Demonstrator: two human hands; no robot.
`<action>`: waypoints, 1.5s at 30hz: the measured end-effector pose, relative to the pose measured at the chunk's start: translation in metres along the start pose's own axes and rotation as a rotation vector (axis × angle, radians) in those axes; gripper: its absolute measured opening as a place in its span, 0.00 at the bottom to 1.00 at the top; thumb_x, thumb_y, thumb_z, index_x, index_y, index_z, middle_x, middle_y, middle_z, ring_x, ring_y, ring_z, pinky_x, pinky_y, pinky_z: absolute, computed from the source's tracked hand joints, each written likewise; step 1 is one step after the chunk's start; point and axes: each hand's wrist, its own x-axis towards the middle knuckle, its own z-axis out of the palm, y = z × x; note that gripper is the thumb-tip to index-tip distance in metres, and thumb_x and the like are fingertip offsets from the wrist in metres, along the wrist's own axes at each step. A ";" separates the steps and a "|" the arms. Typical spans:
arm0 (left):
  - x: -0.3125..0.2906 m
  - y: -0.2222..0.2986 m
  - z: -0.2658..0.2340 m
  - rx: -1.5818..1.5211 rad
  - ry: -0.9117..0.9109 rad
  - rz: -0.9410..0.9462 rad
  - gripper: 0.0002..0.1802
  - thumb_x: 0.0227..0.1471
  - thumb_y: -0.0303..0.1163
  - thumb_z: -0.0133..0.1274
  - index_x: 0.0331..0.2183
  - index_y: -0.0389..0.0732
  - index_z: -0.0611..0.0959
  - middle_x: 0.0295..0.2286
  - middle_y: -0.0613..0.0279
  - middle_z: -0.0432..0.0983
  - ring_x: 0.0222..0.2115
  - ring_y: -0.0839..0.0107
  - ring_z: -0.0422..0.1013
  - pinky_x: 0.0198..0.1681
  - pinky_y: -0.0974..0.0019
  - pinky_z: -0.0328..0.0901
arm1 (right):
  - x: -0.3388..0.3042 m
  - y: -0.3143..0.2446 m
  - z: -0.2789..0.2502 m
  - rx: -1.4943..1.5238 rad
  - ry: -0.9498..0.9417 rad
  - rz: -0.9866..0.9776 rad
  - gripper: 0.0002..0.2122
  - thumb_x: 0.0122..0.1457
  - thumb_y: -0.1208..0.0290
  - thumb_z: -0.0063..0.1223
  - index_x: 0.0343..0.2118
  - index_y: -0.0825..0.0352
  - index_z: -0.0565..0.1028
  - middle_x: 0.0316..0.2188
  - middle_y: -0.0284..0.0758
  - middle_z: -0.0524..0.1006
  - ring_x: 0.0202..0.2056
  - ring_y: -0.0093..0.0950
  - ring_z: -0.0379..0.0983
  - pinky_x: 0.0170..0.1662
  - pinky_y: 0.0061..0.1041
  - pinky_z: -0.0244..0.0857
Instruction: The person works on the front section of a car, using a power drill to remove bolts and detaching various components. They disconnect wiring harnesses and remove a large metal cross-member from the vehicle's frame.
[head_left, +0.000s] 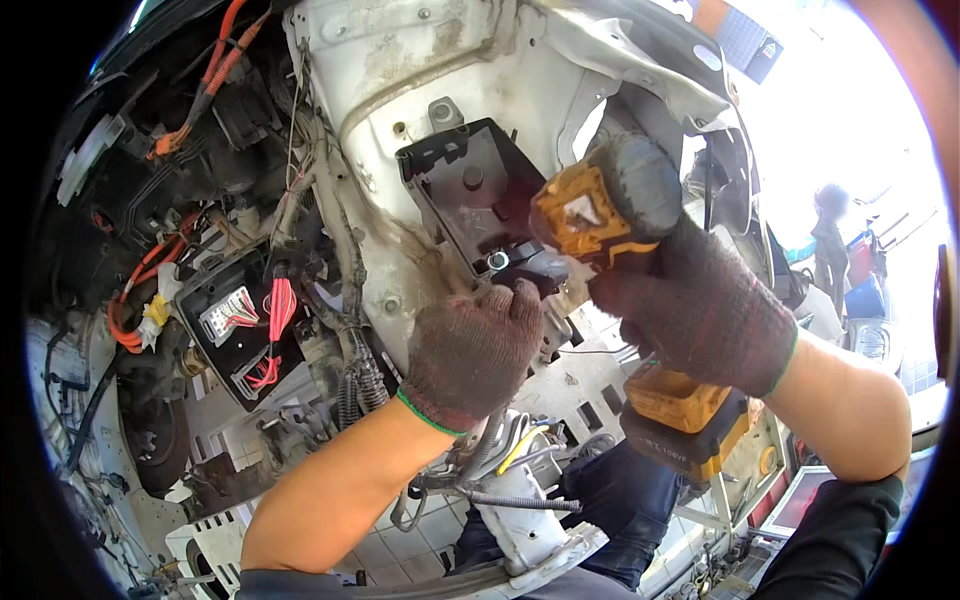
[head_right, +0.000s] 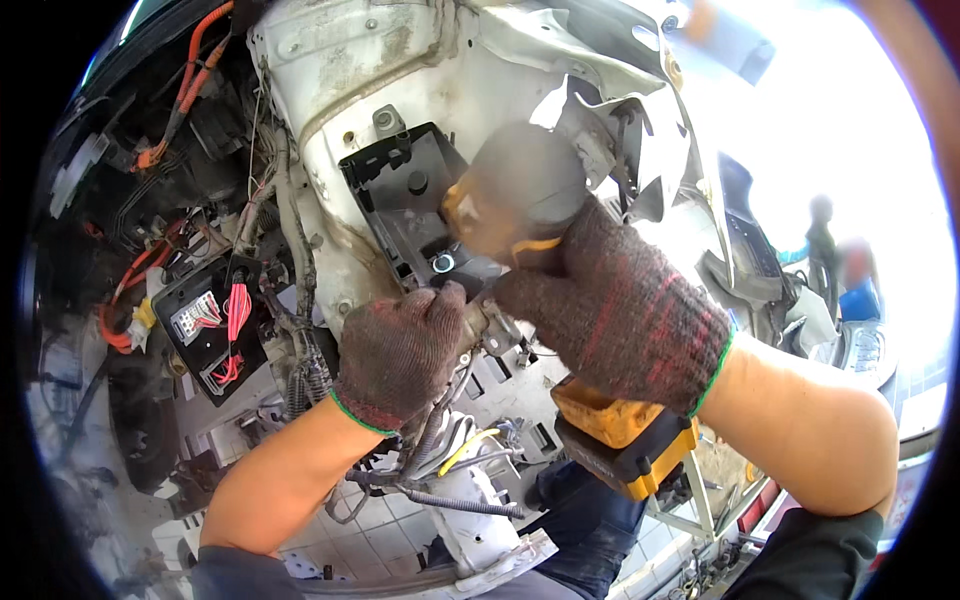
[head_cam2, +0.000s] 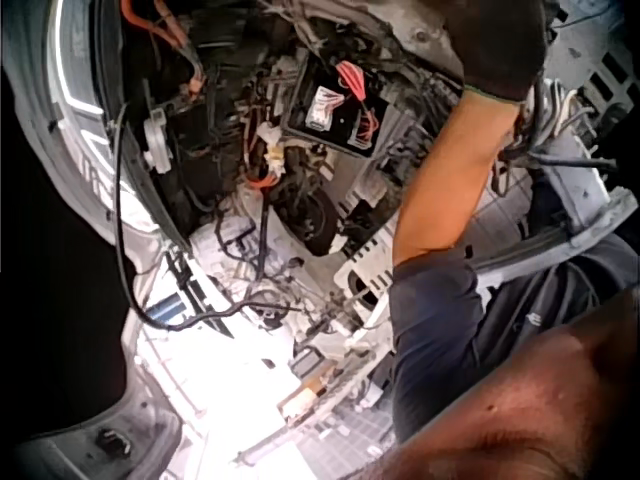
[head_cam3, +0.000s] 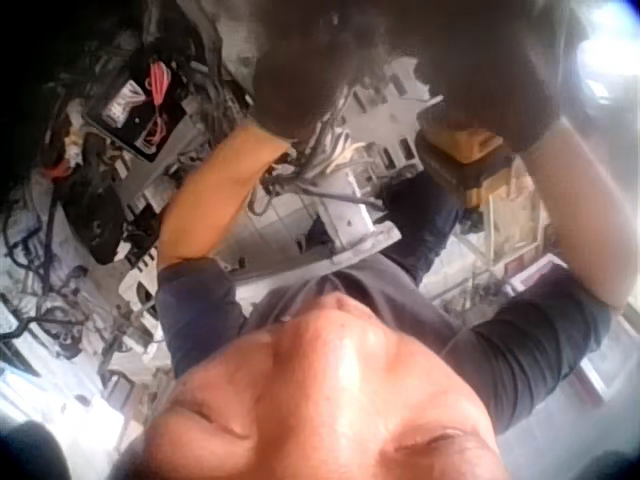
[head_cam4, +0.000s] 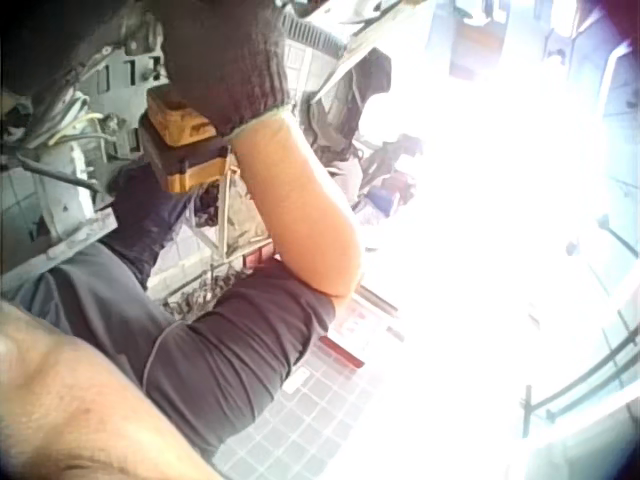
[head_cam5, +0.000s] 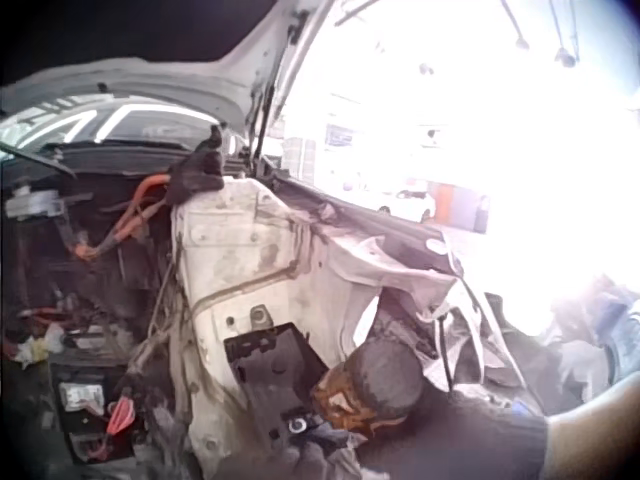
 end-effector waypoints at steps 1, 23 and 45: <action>0.000 0.000 0.001 0.007 -0.007 0.011 0.20 0.51 0.35 0.60 0.46 0.41 0.80 0.26 0.60 0.76 0.23 0.57 0.78 0.24 0.56 0.72 | 0.002 0.004 -0.002 -0.015 -0.005 -0.058 0.18 0.64 0.68 0.62 0.52 0.72 0.74 0.31 0.36 0.81 0.31 0.24 0.77 0.37 0.31 0.74; -0.008 0.004 0.006 0.088 -0.047 0.052 0.22 0.46 0.31 0.62 0.46 0.39 0.85 0.30 0.60 0.81 0.20 0.65 0.76 0.22 0.59 0.69 | 0.033 0.039 -0.011 -0.161 -0.065 -0.052 0.22 0.66 0.64 0.65 0.58 0.69 0.74 0.35 0.32 0.82 0.35 0.18 0.77 0.40 0.26 0.75; -0.012 0.008 0.007 0.119 -0.097 0.008 0.21 0.47 0.31 0.59 0.45 0.38 0.85 0.30 0.57 0.83 0.24 0.58 0.80 0.25 0.55 0.72 | 0.038 0.018 0.008 -0.578 -0.089 -0.366 0.13 0.62 0.66 0.60 0.46 0.69 0.79 0.37 0.47 0.83 0.41 0.40 0.83 0.44 0.39 0.78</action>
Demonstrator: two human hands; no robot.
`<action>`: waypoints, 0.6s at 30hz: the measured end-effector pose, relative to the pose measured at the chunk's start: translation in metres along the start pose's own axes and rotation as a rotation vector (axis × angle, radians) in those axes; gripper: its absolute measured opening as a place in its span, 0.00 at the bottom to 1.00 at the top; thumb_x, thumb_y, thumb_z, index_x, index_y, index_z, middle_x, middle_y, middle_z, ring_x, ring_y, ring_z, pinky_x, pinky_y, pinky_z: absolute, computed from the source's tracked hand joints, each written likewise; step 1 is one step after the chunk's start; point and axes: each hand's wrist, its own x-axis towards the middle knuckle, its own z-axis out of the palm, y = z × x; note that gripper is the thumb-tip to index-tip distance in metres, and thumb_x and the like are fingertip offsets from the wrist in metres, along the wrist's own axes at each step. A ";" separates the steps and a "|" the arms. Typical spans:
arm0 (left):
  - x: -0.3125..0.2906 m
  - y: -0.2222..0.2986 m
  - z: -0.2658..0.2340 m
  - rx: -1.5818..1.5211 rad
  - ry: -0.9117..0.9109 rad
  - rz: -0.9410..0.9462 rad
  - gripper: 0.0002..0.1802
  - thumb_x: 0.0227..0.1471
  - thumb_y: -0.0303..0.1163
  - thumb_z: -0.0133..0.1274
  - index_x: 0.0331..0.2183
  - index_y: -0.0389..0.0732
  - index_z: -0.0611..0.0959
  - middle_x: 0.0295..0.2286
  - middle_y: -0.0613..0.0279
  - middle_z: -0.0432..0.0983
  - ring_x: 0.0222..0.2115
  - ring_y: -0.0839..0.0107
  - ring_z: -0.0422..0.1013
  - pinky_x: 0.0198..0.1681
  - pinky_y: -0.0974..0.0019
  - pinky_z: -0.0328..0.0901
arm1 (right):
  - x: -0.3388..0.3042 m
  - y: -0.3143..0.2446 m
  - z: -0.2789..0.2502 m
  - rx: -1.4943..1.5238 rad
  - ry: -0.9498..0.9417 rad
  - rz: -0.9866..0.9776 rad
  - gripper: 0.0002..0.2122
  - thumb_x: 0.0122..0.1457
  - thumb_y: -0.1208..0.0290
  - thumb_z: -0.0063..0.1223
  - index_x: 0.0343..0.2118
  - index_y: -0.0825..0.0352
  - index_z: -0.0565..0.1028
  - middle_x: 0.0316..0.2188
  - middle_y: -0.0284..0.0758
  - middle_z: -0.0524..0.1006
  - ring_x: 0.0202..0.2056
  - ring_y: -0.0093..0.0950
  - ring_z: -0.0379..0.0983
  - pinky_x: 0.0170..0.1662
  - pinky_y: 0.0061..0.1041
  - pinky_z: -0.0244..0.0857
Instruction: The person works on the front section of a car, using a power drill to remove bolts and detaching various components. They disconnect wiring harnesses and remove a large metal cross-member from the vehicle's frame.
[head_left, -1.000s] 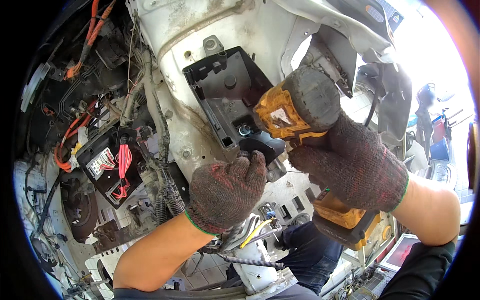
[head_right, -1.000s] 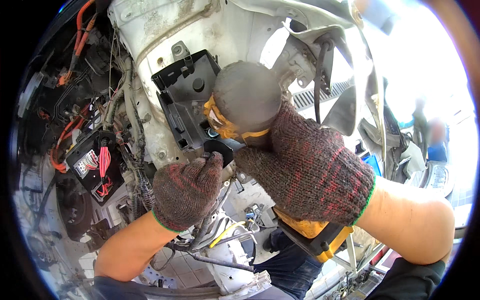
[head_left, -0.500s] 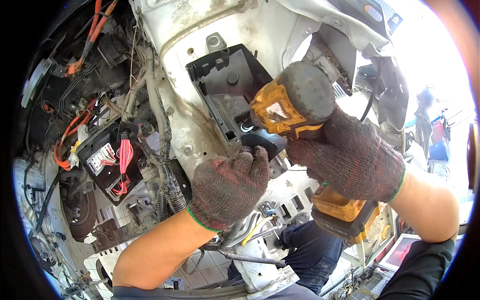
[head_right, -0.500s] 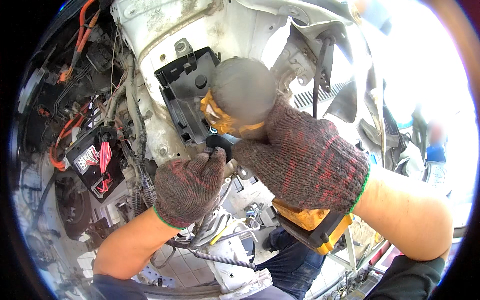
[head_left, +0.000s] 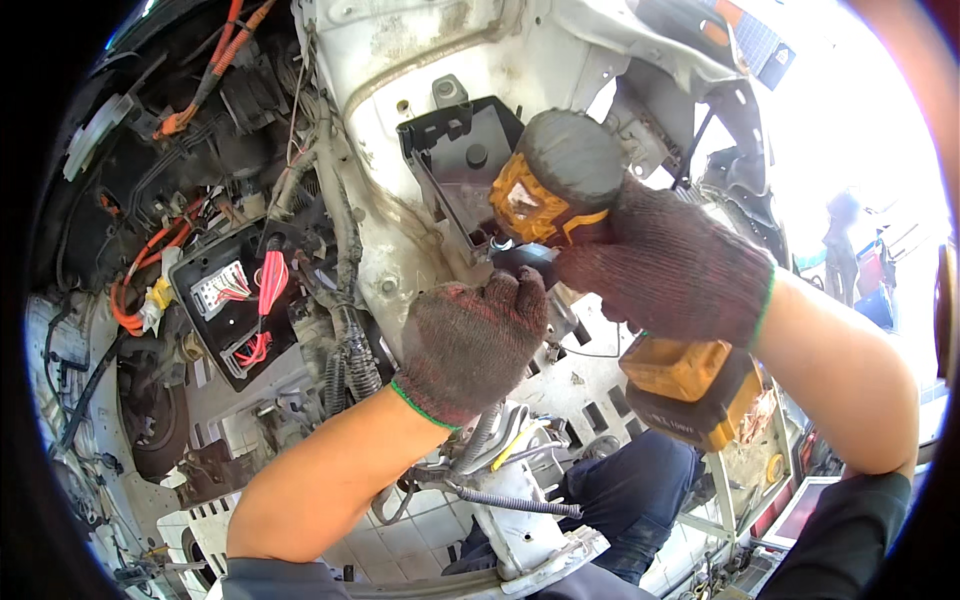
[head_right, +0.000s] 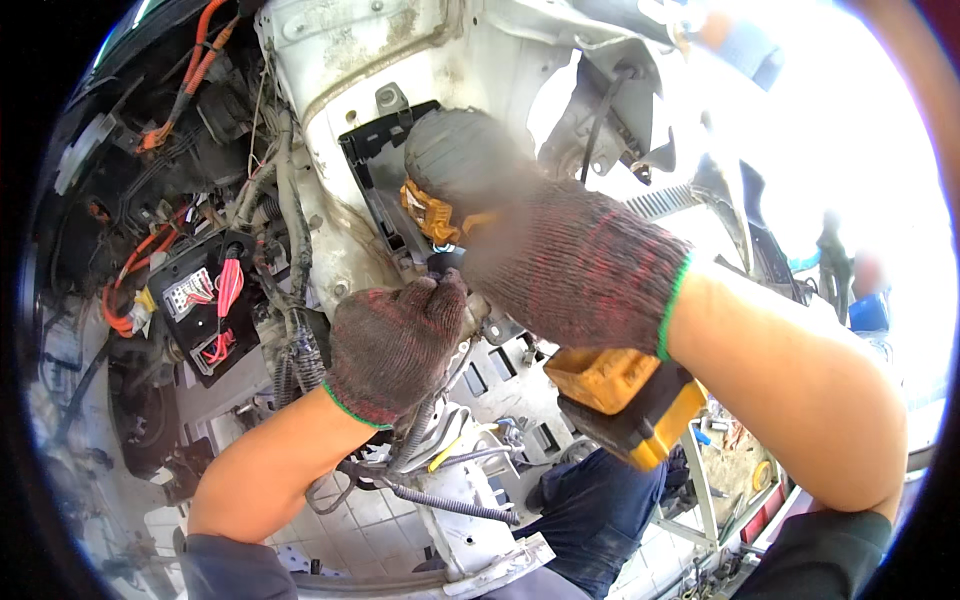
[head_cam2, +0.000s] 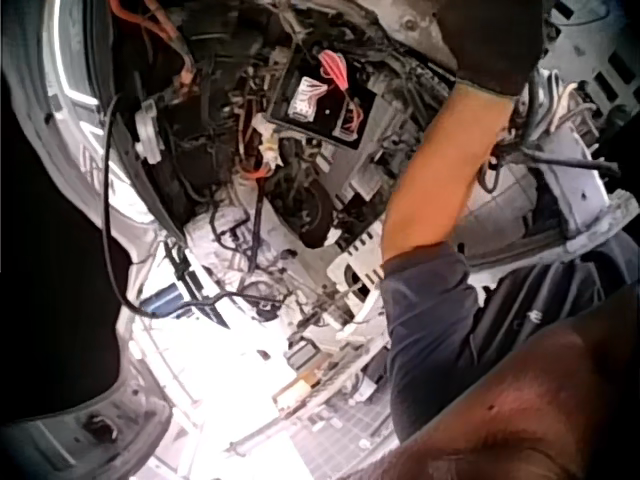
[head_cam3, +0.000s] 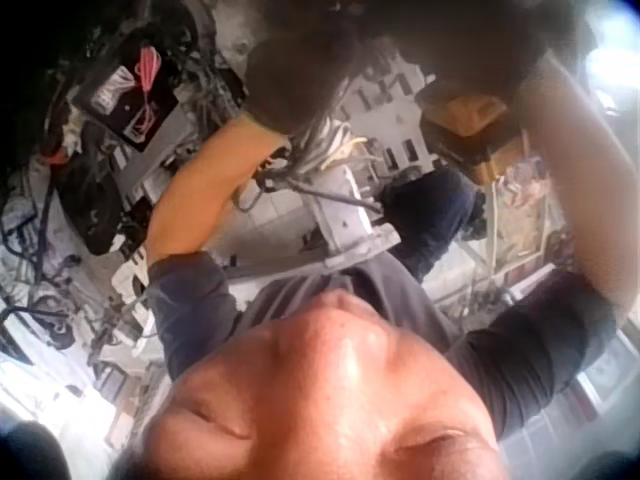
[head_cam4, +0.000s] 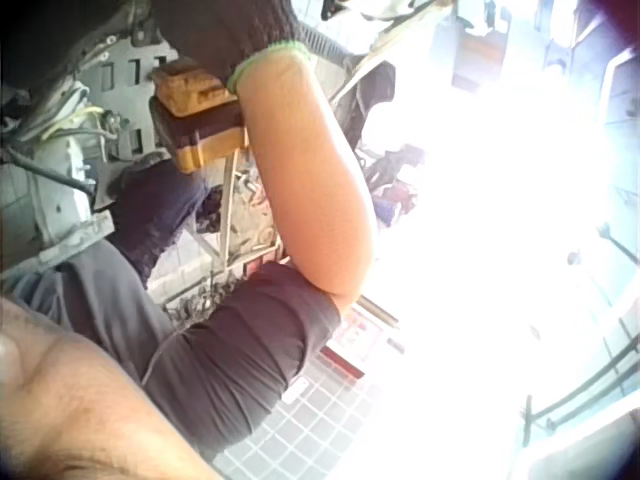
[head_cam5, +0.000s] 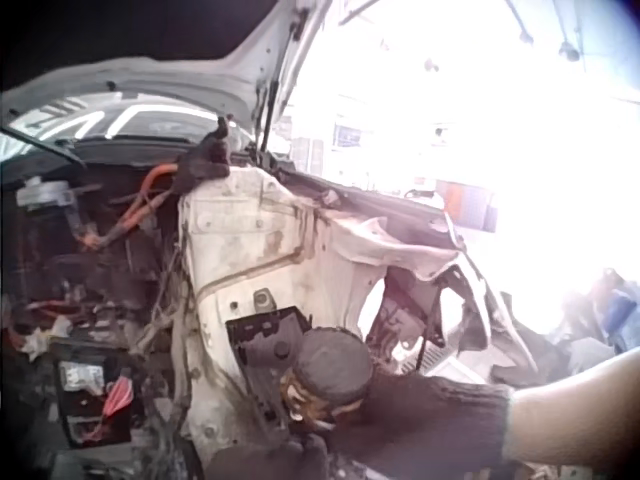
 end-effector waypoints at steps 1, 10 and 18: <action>0.000 0.000 0.000 -0.027 0.045 0.019 0.21 0.47 0.31 0.59 0.45 0.38 0.84 0.29 0.57 0.82 0.24 0.57 0.79 0.25 0.55 0.72 | 0.000 0.001 0.001 -0.018 0.003 -0.013 0.13 0.62 0.66 0.60 0.46 0.69 0.79 0.37 0.47 0.83 0.41 0.40 0.83 0.44 0.39 0.78; -0.001 0.001 0.002 -0.018 0.091 0.030 0.17 0.49 0.35 0.56 0.41 0.40 0.85 0.27 0.63 0.79 0.25 0.64 0.80 0.26 0.59 0.72 | 0.002 0.005 0.008 -0.073 -0.008 -0.075 0.12 0.62 0.67 0.59 0.44 0.69 0.80 0.38 0.47 0.83 0.41 0.42 0.83 0.45 0.40 0.78; 0.002 0.000 -0.002 -0.007 0.097 -0.004 0.14 0.51 0.34 0.56 0.40 0.42 0.84 0.26 0.63 0.79 0.27 0.62 0.80 0.27 0.58 0.72 | 0.000 0.007 0.007 -0.084 0.001 -0.093 0.11 0.62 0.67 0.58 0.42 0.69 0.81 0.38 0.47 0.83 0.42 0.44 0.83 0.45 0.41 0.78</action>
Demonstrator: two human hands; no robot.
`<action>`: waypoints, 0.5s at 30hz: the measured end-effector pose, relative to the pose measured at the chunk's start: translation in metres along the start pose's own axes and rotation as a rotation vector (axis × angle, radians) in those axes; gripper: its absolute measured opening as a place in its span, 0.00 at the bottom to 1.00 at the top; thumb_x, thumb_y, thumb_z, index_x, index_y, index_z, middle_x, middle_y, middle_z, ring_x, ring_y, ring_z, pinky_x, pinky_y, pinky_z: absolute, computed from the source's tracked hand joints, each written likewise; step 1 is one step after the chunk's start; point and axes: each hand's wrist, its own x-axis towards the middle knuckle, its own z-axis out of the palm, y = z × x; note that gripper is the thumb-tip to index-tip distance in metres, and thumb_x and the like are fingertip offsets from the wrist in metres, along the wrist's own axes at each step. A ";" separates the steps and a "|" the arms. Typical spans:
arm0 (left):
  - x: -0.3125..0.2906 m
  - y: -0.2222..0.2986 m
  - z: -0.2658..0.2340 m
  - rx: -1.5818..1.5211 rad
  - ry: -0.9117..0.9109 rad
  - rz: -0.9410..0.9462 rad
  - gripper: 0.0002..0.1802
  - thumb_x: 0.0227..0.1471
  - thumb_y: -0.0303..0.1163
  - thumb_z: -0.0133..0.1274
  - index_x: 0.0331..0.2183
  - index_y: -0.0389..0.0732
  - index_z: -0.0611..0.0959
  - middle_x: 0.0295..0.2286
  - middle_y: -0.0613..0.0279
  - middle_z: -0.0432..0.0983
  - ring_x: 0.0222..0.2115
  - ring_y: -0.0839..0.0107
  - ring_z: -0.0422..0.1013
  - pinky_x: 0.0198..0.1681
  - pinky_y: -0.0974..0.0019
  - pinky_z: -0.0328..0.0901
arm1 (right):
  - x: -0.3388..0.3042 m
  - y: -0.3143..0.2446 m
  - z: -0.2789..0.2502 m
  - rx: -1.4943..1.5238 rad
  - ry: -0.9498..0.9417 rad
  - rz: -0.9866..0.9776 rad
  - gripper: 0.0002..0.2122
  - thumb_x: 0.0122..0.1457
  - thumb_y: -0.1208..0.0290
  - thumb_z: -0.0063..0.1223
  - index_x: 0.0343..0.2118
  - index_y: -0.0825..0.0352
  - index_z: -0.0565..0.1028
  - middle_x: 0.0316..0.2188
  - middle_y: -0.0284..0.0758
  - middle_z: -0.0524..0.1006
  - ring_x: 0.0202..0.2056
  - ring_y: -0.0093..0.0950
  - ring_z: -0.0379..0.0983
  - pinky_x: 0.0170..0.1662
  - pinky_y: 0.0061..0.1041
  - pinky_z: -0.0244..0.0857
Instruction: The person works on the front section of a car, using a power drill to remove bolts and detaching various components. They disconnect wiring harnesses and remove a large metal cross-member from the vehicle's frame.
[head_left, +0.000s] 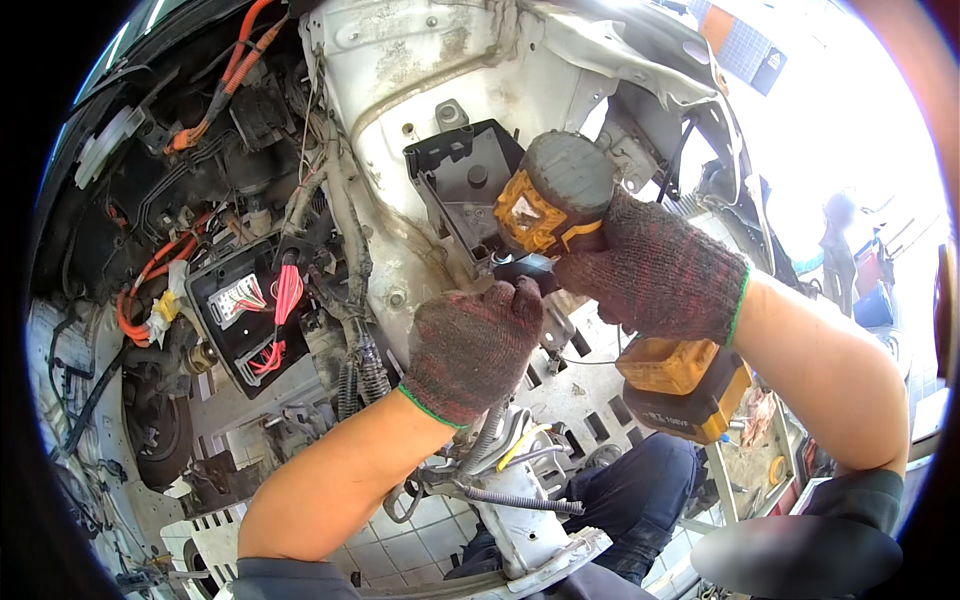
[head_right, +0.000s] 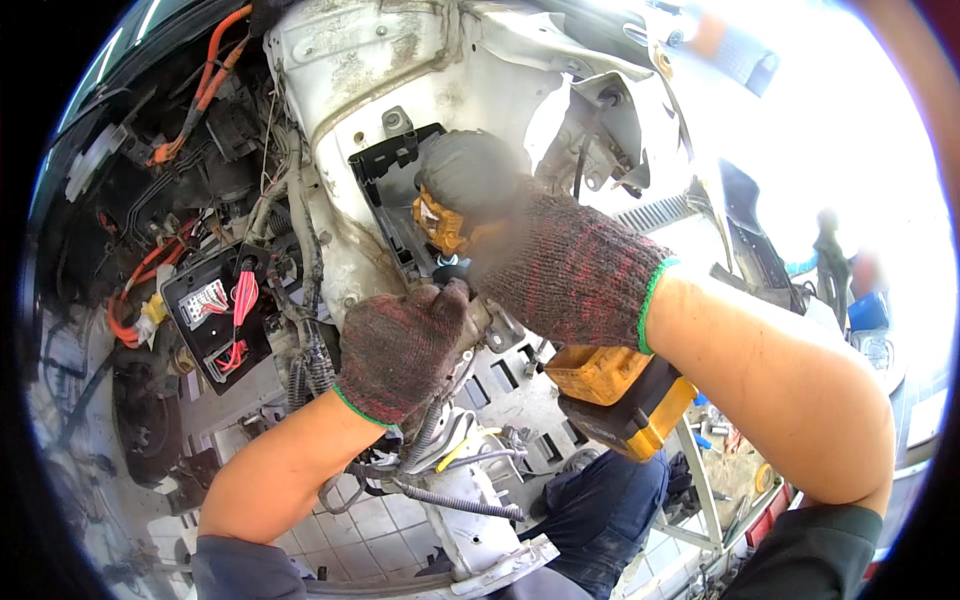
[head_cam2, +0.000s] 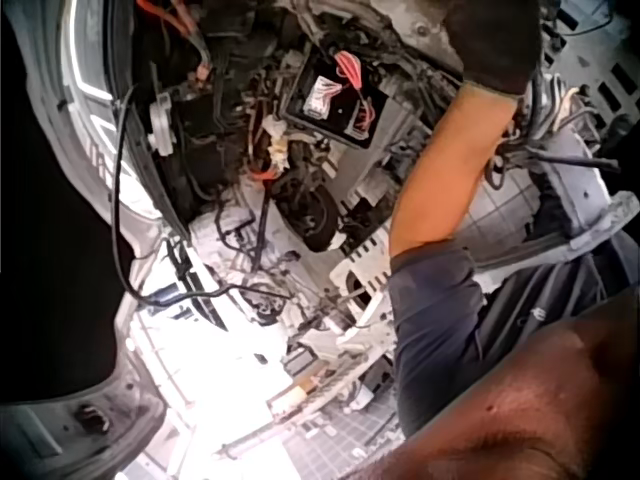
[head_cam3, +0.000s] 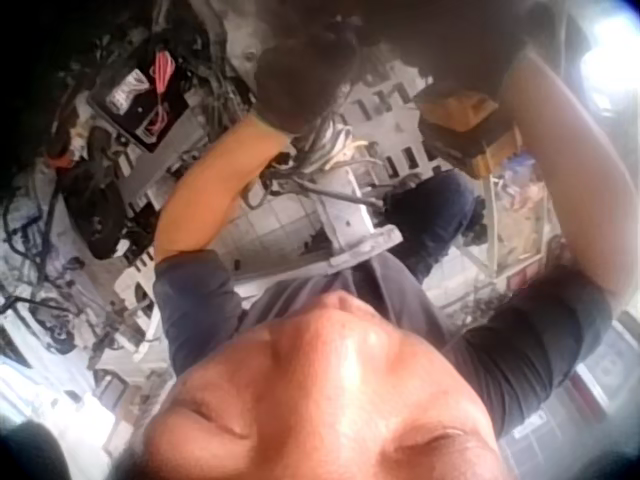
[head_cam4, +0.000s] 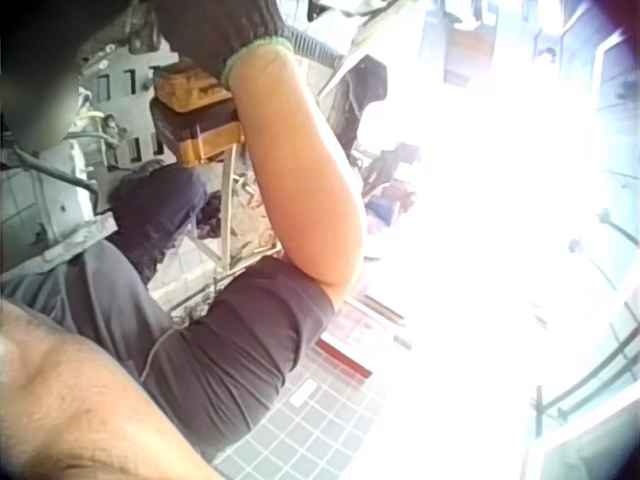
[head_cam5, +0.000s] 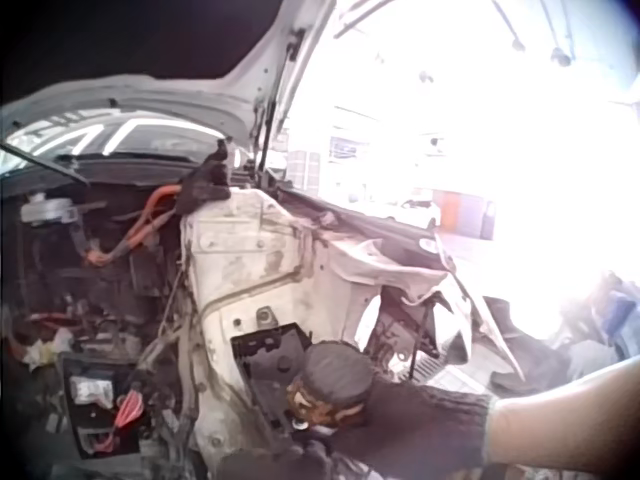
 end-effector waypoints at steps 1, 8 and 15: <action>0.002 -0.001 -0.007 -0.007 -0.070 -0.027 0.13 0.52 0.34 0.56 0.40 0.43 0.84 0.27 0.63 0.79 0.27 0.61 0.80 0.27 0.56 0.72 | -0.001 0.001 0.001 -0.001 0.004 -0.003 0.11 0.62 0.68 0.58 0.42 0.69 0.81 0.38 0.47 0.83 0.42 0.44 0.83 0.45 0.41 0.78; 0.075 -0.073 -0.077 -0.202 -0.105 -0.056 0.11 0.55 0.33 0.63 0.41 0.41 0.87 0.38 0.49 0.84 0.37 0.52 0.82 0.42 0.51 0.75 | -0.004 0.008 0.007 -0.026 0.041 -0.039 0.10 0.62 0.68 0.57 0.41 0.69 0.81 0.38 0.47 0.83 0.42 0.46 0.83 0.46 0.41 0.78; 0.154 -0.101 0.012 -0.068 -0.978 0.526 0.13 0.61 0.35 0.59 0.46 0.46 0.90 0.42 0.56 0.87 0.38 0.59 0.81 0.44 0.57 0.75 | -0.017 0.011 0.014 -0.074 0.086 -0.055 0.10 0.62 0.68 0.56 0.40 0.69 0.82 0.38 0.48 0.84 0.42 0.47 0.83 0.46 0.42 0.78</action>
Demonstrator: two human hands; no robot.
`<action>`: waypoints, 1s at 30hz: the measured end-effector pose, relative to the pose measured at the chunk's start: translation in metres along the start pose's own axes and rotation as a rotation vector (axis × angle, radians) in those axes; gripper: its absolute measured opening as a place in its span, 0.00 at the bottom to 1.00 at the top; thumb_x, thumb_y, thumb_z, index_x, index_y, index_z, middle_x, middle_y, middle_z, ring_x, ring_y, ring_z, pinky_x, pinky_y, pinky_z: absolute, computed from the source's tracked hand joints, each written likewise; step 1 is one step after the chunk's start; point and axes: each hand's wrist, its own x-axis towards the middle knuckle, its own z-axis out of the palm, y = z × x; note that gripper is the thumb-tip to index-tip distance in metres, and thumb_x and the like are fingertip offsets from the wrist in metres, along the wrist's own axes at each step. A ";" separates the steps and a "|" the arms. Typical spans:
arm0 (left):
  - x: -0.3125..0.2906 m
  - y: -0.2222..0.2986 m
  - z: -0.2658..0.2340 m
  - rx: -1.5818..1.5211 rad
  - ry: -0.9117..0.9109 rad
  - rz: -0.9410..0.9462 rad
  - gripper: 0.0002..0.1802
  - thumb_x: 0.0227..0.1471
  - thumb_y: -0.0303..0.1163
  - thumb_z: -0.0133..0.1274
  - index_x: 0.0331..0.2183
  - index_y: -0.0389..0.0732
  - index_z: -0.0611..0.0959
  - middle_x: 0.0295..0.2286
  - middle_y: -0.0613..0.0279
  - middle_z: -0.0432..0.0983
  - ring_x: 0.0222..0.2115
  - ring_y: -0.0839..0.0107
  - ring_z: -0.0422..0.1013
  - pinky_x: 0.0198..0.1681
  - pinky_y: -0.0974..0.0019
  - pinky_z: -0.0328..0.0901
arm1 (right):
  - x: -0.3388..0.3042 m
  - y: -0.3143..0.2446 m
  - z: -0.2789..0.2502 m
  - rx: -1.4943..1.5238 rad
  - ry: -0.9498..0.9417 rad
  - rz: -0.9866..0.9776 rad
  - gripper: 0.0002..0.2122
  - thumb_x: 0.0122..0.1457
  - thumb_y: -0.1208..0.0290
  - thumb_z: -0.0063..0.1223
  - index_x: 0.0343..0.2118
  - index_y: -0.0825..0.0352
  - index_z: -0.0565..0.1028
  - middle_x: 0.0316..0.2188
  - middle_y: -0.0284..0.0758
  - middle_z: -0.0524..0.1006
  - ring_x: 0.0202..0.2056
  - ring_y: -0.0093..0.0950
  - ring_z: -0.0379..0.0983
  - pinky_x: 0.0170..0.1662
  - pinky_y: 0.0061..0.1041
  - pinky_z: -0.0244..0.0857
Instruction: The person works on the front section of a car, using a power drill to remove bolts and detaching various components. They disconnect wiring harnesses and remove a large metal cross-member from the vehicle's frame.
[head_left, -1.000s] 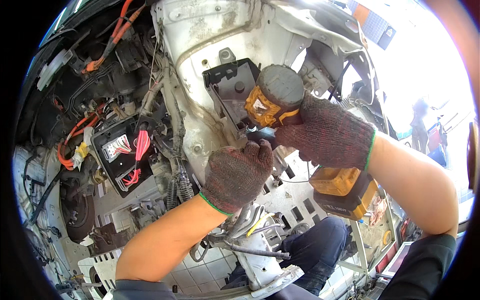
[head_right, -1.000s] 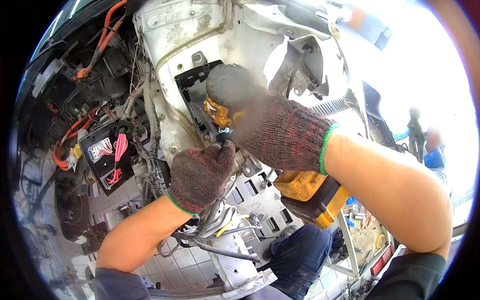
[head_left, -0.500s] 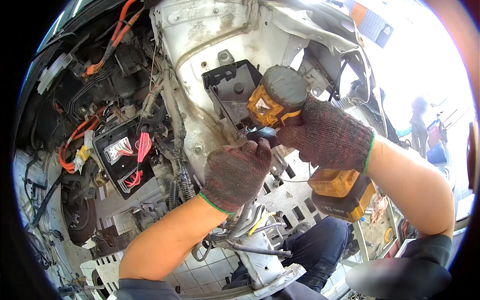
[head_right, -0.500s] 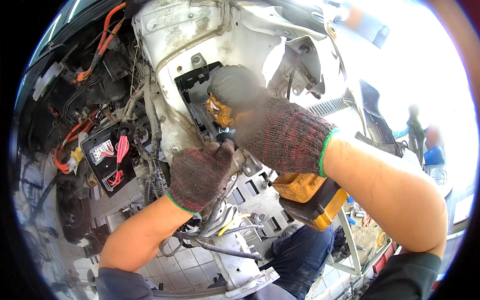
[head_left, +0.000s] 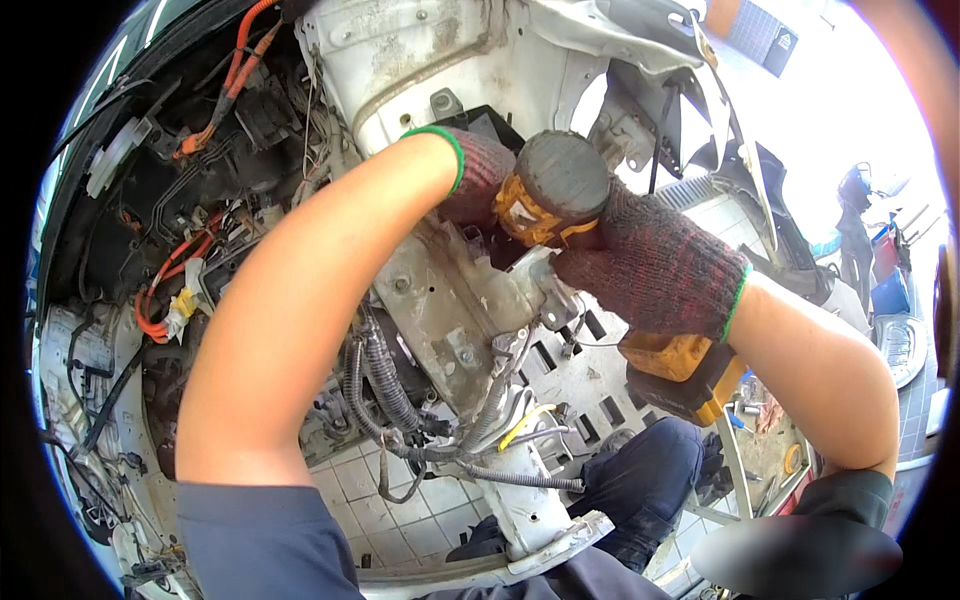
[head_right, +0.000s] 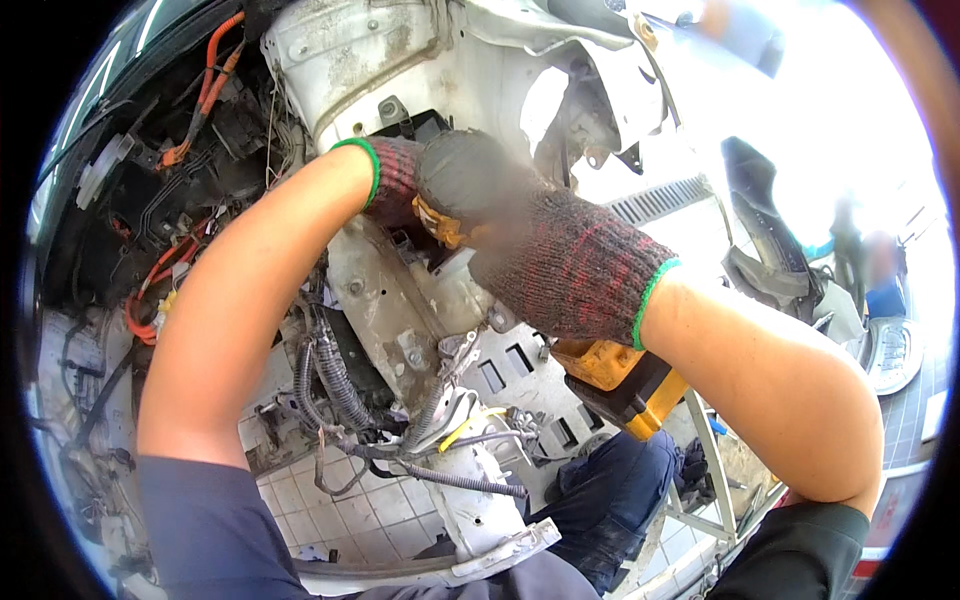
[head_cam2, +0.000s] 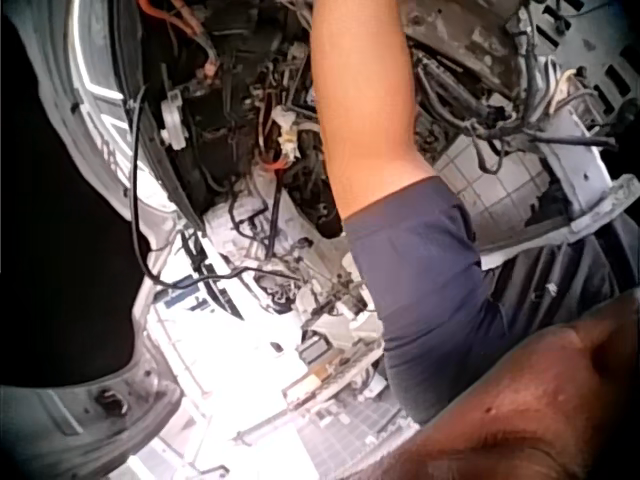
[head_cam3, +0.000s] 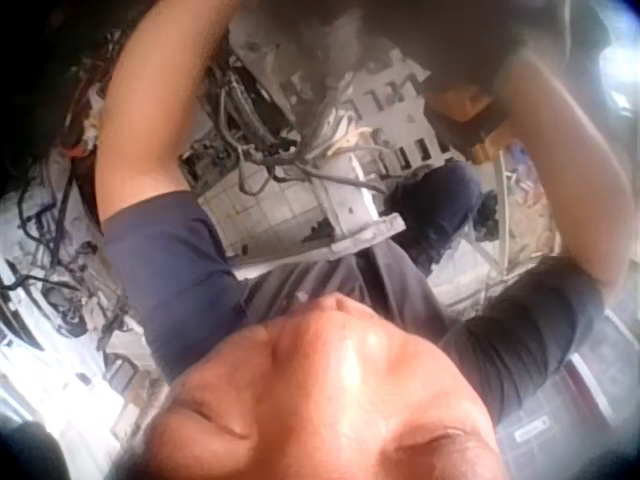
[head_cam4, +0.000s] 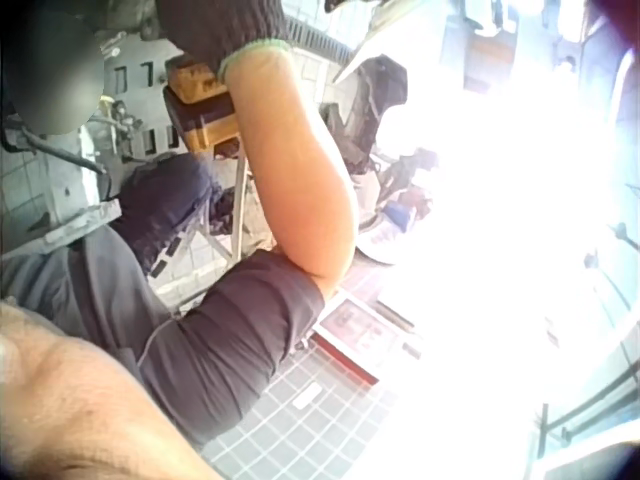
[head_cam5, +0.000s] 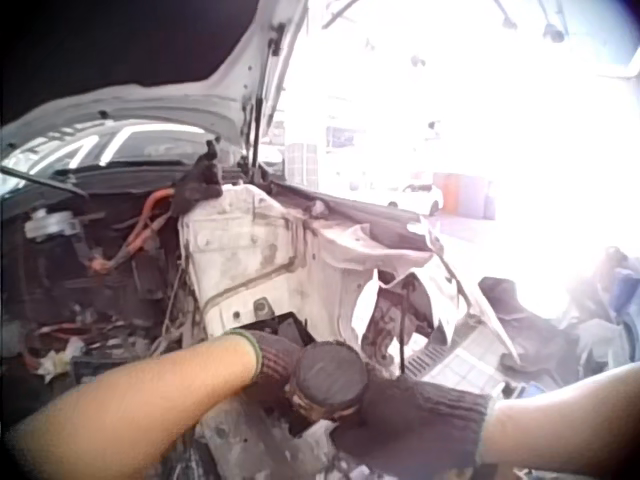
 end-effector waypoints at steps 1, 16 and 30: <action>0.008 -0.002 0.003 -0.045 -0.047 -0.026 0.13 0.61 0.35 0.60 0.46 0.46 0.90 0.41 0.56 0.87 0.37 0.61 0.81 0.43 0.57 0.75 | -0.002 0.002 0.001 -0.001 0.002 -0.008 0.10 0.62 0.69 0.56 0.39 0.69 0.82 0.38 0.48 0.84 0.42 0.48 0.83 0.46 0.42 0.78; 0.036 -0.007 0.029 -0.156 -0.201 -0.153 0.16 0.59 0.40 0.57 0.41 0.42 0.91 0.35 0.54 0.87 0.33 0.61 0.80 0.39 0.56 0.73 | -0.031 -0.006 0.026 0.301 0.181 0.246 0.20 0.63 0.61 0.59 0.54 0.67 0.75 0.43 0.52 0.83 0.45 0.53 0.81 0.49 0.46 0.76; -0.093 0.064 -0.031 -0.921 0.405 -0.248 0.11 0.56 0.34 0.56 0.39 0.39 0.80 0.31 0.67 0.76 0.34 0.77 0.71 0.38 0.69 0.67 | -0.091 -0.004 0.112 0.651 0.504 -0.129 0.24 0.61 0.61 0.57 0.61 0.59 0.75 0.61 0.39 0.75 0.64 0.41 0.69 0.69 0.42 0.60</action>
